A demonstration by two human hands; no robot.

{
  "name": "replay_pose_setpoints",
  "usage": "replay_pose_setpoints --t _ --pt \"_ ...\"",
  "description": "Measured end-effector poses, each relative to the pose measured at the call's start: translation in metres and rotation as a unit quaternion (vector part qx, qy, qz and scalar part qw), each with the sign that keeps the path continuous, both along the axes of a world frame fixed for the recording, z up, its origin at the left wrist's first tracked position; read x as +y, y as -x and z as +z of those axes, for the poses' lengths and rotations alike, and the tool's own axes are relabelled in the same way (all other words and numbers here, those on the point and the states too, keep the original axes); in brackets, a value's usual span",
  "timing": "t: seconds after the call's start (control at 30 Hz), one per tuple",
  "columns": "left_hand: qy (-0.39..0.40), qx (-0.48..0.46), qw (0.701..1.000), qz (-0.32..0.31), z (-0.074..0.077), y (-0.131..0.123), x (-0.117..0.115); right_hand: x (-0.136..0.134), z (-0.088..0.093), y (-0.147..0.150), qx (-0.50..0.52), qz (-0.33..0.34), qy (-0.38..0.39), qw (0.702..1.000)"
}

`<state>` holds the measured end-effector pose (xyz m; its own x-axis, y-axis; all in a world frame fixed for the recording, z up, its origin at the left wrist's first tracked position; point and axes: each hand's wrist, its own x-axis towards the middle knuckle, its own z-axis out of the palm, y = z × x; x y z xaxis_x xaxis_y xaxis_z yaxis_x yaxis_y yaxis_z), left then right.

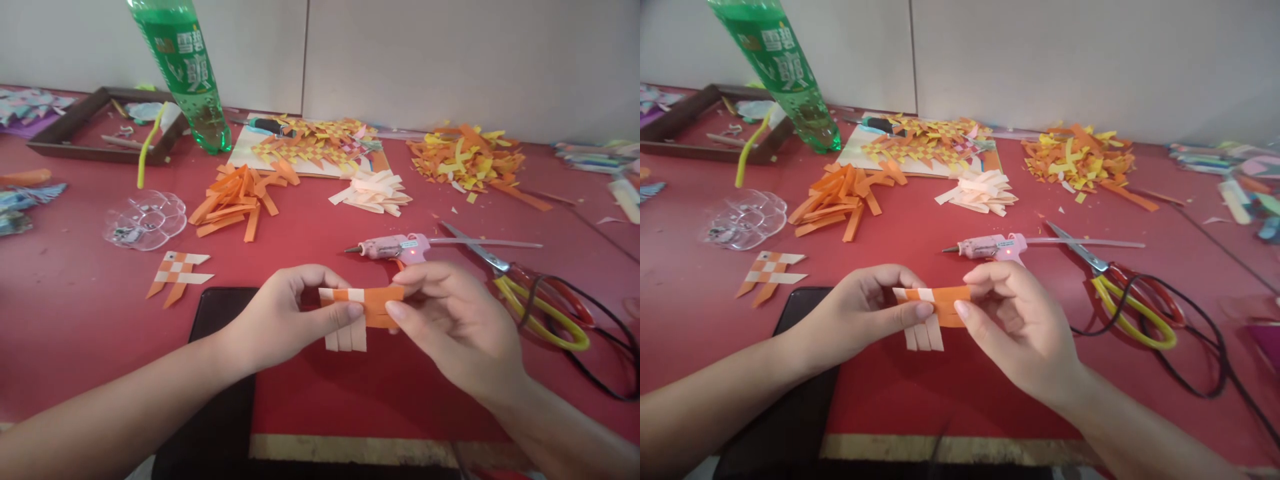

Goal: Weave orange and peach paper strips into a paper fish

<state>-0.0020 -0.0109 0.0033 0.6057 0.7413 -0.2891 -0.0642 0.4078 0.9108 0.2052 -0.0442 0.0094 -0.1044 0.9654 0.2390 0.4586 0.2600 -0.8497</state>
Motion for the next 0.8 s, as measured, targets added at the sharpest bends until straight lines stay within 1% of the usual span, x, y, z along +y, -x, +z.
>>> replay_pose_setpoints --t 0.07,0.1,0.17,0.2,0.23,0.27,0.3,0.33,0.4,0.53,0.63,0.73,0.8 --pt "0.003 0.028 0.999 0.020 -0.001 0.001 0.001 0.006 0.002 -0.010 -0.120 -0.016 -0.054 0.991" --pt "0.010 0.038 0.999 0.027 -0.001 0.002 0.002 0.010 0.002 -0.018 -0.190 -0.032 -0.073 0.979" --pt "0.023 0.044 0.998 0.034 -0.002 0.003 0.004 0.018 0.002 -0.034 -0.313 -0.075 -0.097 0.942" --pt "0.027 0.042 0.998 0.037 -0.003 0.003 0.004 0.022 0.002 -0.042 -0.361 -0.082 -0.086 0.925" --pt "0.029 0.038 0.998 0.040 -0.003 0.004 0.005 0.025 0.000 -0.050 -0.403 -0.073 -0.048 0.911" --pt "0.030 0.033 0.998 0.042 -0.004 0.004 0.005 0.027 -0.001 -0.056 -0.430 -0.081 -0.031 0.899" --pt "0.030 0.028 0.998 0.043 -0.005 0.005 0.005 0.028 -0.002 -0.061 -0.452 -0.073 -0.001 0.889" --pt "0.031 0.024 0.998 0.044 -0.005 0.005 0.005 0.028 -0.003 -0.065 -0.467 -0.064 0.026 0.882" --pt "0.033 0.018 0.998 0.047 -0.005 0.005 0.005 0.028 -0.005 -0.069 -0.481 -0.046 0.043 0.874" --pt "0.046 0.006 0.998 0.052 -0.004 0.005 0.006 0.034 -0.004 -0.068 -0.492 -0.024 0.013 0.870" --pt "0.057 -0.001 0.997 0.050 -0.003 0.005 0.006 0.045 -0.003 -0.068 -0.499 -0.013 0.012 0.866" --pt "0.062 -0.011 0.997 0.052 -0.002 0.005 0.006 0.053 0.000 -0.072 -0.490 0.001 0.015 0.871" --pt "0.059 -0.012 0.997 0.056 -0.001 0.006 0.005 0.053 0.007 -0.079 -0.469 -0.004 0.040 0.882"
